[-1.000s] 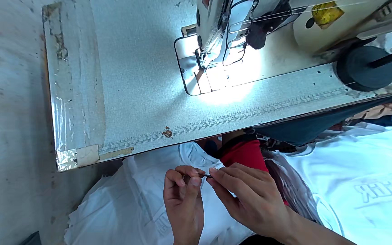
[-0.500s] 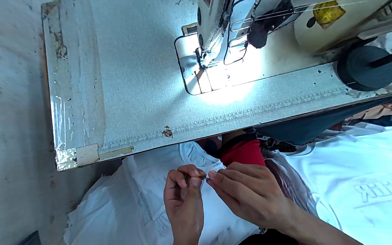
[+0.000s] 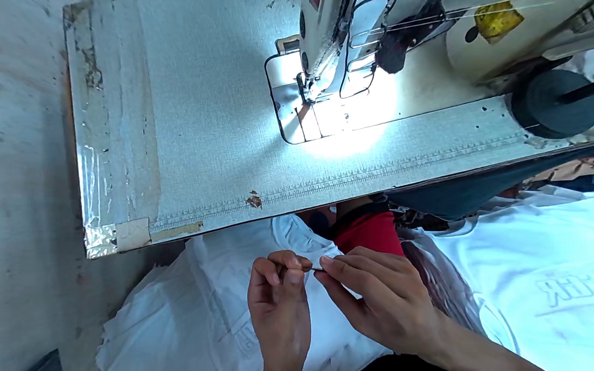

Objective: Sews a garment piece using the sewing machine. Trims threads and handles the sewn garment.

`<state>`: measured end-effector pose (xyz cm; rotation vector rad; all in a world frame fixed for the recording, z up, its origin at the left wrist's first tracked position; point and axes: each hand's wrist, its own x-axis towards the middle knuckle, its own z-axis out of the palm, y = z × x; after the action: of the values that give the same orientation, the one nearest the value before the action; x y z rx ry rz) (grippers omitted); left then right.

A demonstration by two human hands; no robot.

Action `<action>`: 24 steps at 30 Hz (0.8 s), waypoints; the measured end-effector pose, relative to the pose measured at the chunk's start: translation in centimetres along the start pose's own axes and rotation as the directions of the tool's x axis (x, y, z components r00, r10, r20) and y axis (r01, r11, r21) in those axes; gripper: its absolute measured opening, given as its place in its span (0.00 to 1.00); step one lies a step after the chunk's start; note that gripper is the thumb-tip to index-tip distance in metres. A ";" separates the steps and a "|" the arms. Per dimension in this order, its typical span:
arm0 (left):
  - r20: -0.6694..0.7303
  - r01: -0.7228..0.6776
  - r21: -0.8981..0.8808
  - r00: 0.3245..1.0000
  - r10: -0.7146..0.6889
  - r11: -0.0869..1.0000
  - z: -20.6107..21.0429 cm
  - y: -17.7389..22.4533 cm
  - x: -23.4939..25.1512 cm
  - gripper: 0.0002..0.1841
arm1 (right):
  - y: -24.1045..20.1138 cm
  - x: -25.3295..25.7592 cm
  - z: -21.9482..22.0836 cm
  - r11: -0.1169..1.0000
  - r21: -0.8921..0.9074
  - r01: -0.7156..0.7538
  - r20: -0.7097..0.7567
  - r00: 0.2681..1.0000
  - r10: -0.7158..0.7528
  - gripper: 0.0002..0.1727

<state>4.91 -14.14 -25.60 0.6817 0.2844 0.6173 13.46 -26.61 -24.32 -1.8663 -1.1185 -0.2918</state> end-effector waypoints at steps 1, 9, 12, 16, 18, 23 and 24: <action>-0.001 0.000 -0.002 1.000 -0.001 1.000 0.0 0.0 0.0 0.06 | -0.1 0.0 0.0 1.000 0.004 -0.007 -0.003 1.000 0.007 0.09; 0.010 -0.020 0.024 1.000 0.020 1.000 0.0 -0.1 0.0 0.06 | -0.3 0.1 0.0 0.999 -0.004 -0.046 0.011 0.999 0.046 0.10; 0.015 -0.024 0.042 1.000 0.023 0.999 0.0 -0.2 0.1 0.07 | -0.3 0.1 0.0 0.998 -0.009 -0.055 0.006 0.998 0.055 0.09; 0.020 -0.024 0.051 1.000 0.023 0.998 0.0 -0.2 0.2 0.07 | -0.3 0.1 0.1 0.998 -0.011 -0.059 0.001 0.998 0.059 0.10; 0.022 -0.027 0.059 0.999 0.026 0.998 -0.1 -0.2 0.2 0.07 | -0.3 0.1 0.1 0.998 -0.011 -0.058 -0.004 0.998 0.058 0.10; 0.021 -0.028 0.066 0.999 0.027 0.997 -0.1 -0.2 0.3 0.07 | -0.3 0.1 0.4 0.998 -0.019 -0.056 -0.015 0.998 0.055 0.09; 0.022 -0.032 0.077 0.999 0.030 0.997 -0.1 -0.2 0.3 0.07 | -0.3 0.1 0.4 0.998 -0.022 -0.057 -0.013 0.998 0.056 0.09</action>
<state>5.23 -14.03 -25.87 0.7678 0.2803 0.6313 13.17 -26.21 -24.28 -1.9102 -1.0561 -0.2847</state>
